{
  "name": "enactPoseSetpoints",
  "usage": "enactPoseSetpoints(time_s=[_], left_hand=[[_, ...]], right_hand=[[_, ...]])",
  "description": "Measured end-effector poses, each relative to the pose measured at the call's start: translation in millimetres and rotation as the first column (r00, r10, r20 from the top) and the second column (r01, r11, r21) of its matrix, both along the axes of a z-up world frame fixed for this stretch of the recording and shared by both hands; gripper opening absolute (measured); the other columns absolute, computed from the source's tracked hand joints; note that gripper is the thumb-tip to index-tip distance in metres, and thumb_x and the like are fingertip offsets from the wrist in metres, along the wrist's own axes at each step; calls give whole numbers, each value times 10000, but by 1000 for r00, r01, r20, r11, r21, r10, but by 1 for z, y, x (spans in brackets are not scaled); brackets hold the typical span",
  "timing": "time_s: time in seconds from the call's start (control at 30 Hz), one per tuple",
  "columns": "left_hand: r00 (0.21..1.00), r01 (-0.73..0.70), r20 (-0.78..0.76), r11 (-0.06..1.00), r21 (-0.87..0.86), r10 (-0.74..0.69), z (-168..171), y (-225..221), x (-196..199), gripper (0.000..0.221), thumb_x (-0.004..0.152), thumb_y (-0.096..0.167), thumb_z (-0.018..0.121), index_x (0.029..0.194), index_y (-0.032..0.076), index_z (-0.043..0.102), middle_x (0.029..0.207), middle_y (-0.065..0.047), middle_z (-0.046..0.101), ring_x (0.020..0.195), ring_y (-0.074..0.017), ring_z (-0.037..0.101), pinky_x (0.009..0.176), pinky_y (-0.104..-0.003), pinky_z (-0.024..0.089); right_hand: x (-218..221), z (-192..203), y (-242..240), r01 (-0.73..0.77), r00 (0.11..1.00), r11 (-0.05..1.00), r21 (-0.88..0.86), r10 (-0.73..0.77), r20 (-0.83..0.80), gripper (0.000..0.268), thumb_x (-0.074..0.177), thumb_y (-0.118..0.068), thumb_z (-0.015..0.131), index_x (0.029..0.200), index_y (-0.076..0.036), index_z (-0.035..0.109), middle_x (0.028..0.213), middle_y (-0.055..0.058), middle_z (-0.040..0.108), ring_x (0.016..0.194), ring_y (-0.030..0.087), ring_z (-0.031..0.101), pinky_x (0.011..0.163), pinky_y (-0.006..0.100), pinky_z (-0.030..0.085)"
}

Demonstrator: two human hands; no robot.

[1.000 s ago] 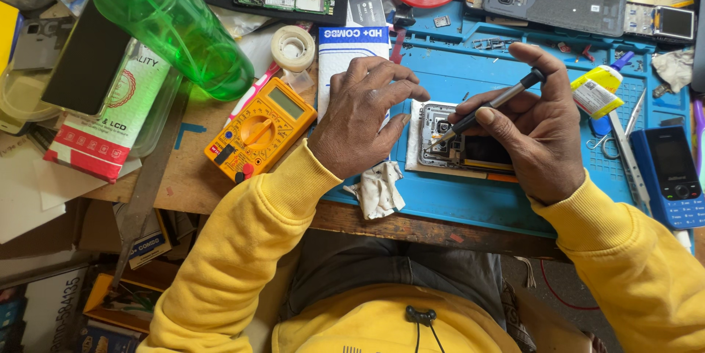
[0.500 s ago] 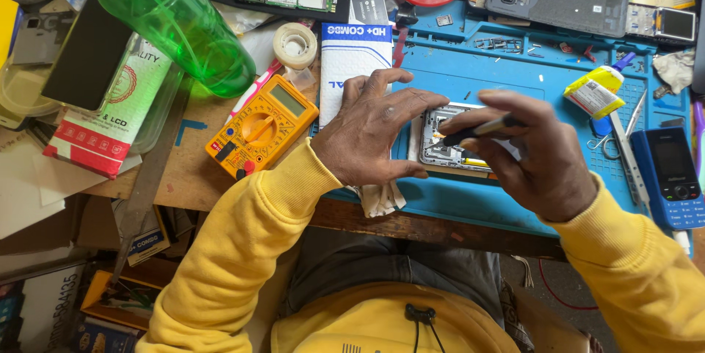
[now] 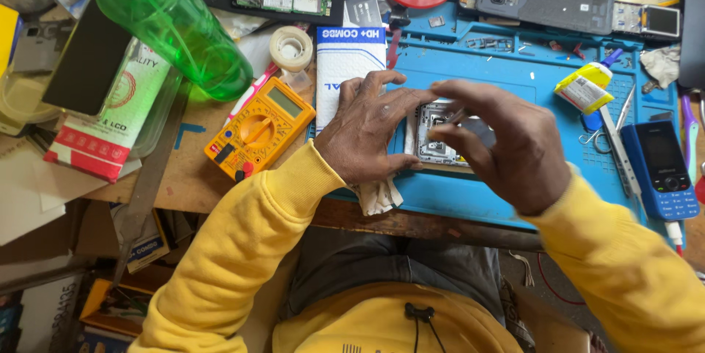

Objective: The person uses a screwdriver to manipulate components inside a disassembled mobile phone placed on a blue work mat. They repeatedly probe and adjust internal parts while the camera shakes significantly.

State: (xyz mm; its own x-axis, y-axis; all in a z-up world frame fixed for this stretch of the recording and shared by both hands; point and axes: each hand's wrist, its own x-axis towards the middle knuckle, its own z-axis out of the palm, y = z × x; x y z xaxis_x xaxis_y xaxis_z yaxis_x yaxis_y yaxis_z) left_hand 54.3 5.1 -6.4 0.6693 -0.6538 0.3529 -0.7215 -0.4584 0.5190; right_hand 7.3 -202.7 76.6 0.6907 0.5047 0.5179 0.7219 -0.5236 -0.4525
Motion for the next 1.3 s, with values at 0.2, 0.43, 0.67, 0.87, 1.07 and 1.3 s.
enactPoseSetpoints(time_s=[0.2, 0.43, 0.67, 0.87, 1.07, 1.3], left_hand=[[1000, 3, 27, 1000, -10, -3, -3, 1, 1, 932, 691, 443, 898, 1471, 150, 480, 1450, -73, 573, 1416, -339, 368, 1103, -547, 276], [1000, -24, -4, 1000, 9, 24, 3, 0, 5, 953, 646, 396, 908, 1462, 153, 480, 1429, -142, 527, 1398, -370, 366, 1070, -541, 296], [999, -41, -33, 999, 3, 41, 1, 1, -1, 944, 661, 431, 913, 1458, 173, 477, 1434, -171, 506, 1404, -374, 355, 1096, -537, 283], [1000, -4, -29, 1000, -16, 4, -7, 2, 0, 886, 694, 436, 899, 1432, 153, 499, 1435, -125, 556, 1429, -356, 362, 1124, -532, 273], [999, -45, -26, 999, -17, 44, 16, -4, -3, 916, 640, 391, 899, 1435, 150, 515, 1415, -156, 546, 1406, -367, 385, 1105, -531, 287], [1000, -15, 7, 999, -30, 16, 14, -2, -3, 1003, 652, 556, 878, 1438, 61, 499, 1385, -175, 579, 1377, -388, 394, 1088, -534, 286]], right_hand=[[-3, -12, -14, 25, 999, 999, -31, -26, -27, 486, 847, -64, 795, 1288, -32, 591, 1070, 146, 735, 940, 282, 744, 781, 363, 593], [3, -9, -14, -21, 1000, 998, -53, 22, 13, 483, 800, -57, 779, 1253, -19, 618, 1134, 194, 726, 1005, 332, 714, 814, 386, 585], [3, -9, -12, 18, 997, 999, -31, -21, -75, 513, 871, -106, 802, 1349, -73, 618, 1123, 120, 754, 919, 214, 775, 777, 328, 614], [0, -17, -10, 34, 996, 999, -9, -34, -76, 523, 858, -126, 808, 1342, -79, 617, 1117, 121, 763, 908, 227, 768, 757, 331, 609], [21, -14, -21, 115, 989, 987, 115, -103, -105, 522, 912, -44, 775, 1365, -136, 532, 963, 75, 795, 884, 187, 800, 756, 315, 628], [106, -35, -66, 215, 961, 781, 587, -62, -269, 566, 1083, 46, 606, 1546, -40, 294, 1140, 152, 729, 1090, 203, 742, 1004, 332, 638]])
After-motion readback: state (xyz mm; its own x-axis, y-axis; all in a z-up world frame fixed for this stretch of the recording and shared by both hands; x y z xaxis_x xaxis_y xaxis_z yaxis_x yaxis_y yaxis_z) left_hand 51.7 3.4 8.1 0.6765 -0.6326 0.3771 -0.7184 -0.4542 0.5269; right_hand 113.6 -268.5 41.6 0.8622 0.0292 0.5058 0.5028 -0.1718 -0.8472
